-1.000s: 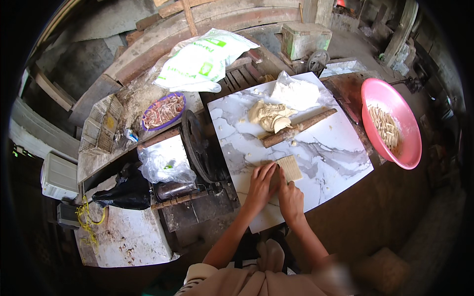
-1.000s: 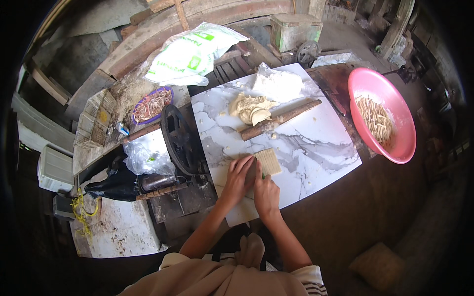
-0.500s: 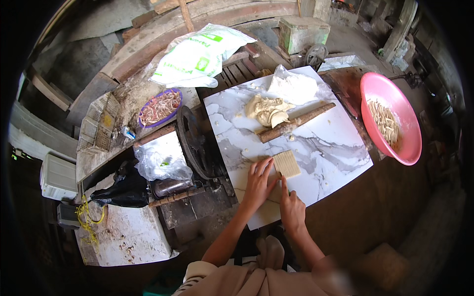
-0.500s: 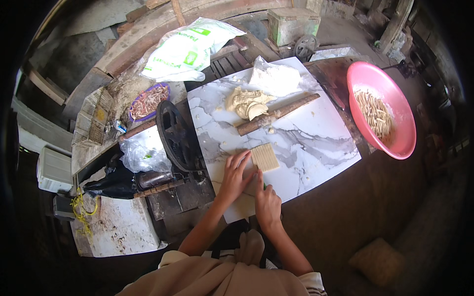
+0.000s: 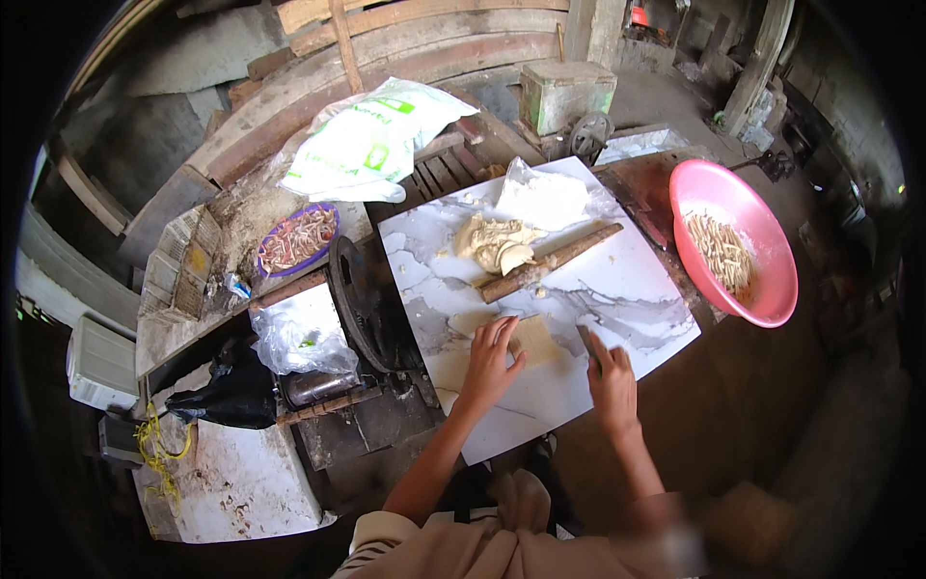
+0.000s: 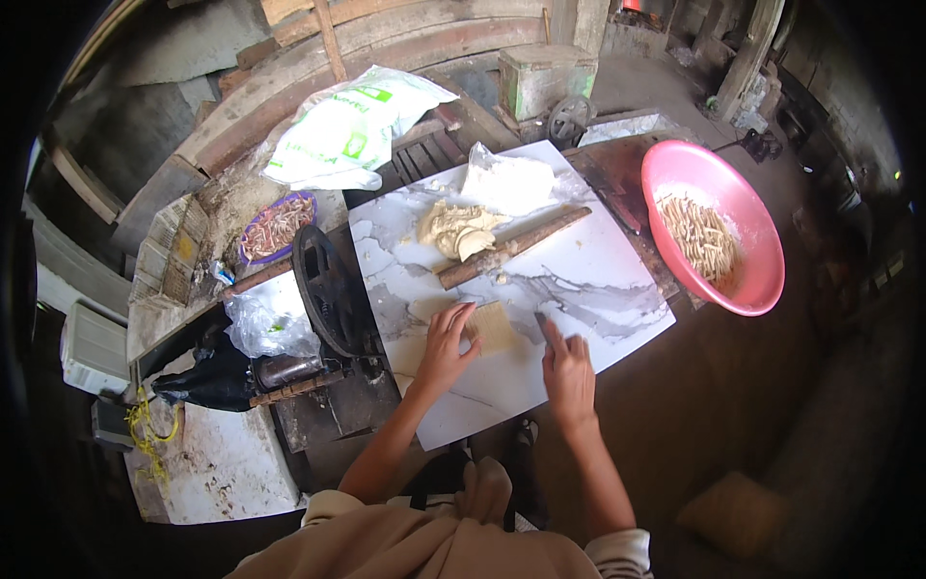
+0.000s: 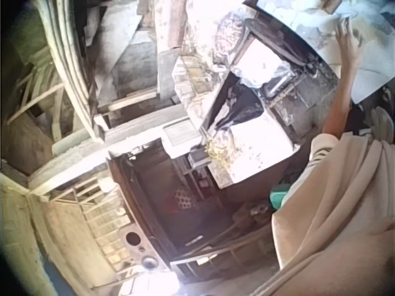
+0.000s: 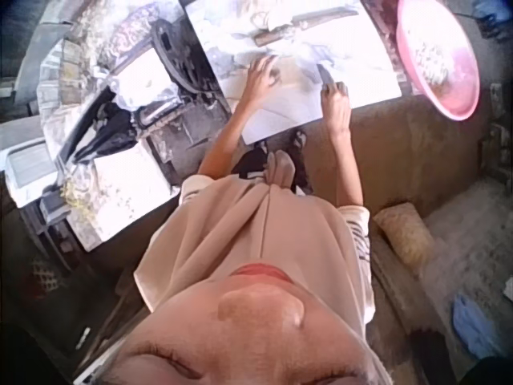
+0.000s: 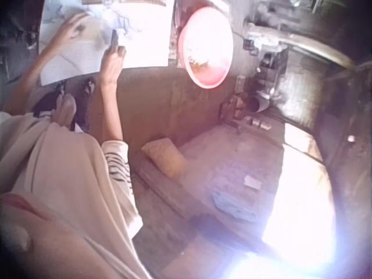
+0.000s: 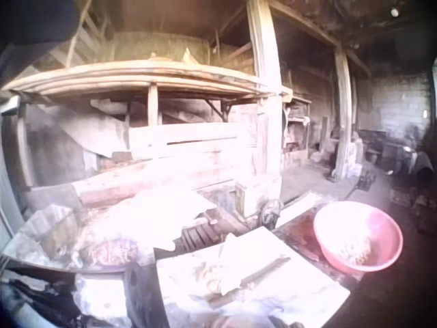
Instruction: The person kneads dough, rolls it flat with a rolling pin, and cuts it into strips using a knife. The cut noodles are placed into a pink bowl. The person repeats the process with additional dough pieces.
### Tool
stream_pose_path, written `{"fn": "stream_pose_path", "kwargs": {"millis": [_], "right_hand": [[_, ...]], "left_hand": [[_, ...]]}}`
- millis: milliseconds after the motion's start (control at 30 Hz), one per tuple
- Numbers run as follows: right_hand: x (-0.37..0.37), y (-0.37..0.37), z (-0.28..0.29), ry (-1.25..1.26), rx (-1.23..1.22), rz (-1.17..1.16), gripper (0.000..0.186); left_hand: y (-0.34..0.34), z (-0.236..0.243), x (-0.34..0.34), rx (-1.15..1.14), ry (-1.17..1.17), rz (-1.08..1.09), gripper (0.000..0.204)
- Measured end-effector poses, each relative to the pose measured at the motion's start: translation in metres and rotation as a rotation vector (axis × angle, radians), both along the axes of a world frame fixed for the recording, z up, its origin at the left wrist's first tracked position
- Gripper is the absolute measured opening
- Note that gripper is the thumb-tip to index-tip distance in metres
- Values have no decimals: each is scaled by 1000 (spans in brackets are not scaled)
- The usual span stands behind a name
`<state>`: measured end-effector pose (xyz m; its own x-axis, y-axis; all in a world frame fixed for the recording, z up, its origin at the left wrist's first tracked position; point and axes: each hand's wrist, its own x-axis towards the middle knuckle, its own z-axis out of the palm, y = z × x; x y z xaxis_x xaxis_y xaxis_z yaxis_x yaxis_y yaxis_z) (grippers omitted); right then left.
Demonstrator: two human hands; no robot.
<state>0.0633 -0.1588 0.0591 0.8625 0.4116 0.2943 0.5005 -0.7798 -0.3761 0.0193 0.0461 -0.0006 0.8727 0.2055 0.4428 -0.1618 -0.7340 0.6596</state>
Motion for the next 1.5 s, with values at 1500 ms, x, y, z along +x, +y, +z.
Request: {"fn": "stream_pose_path", "kwargs": {"millis": [1500], "right_hand": [[106, 18, -13, 132, 277, 625, 14]], "left_hand": [[-41, 37, 26, -134, 13, 190, 15]]}}
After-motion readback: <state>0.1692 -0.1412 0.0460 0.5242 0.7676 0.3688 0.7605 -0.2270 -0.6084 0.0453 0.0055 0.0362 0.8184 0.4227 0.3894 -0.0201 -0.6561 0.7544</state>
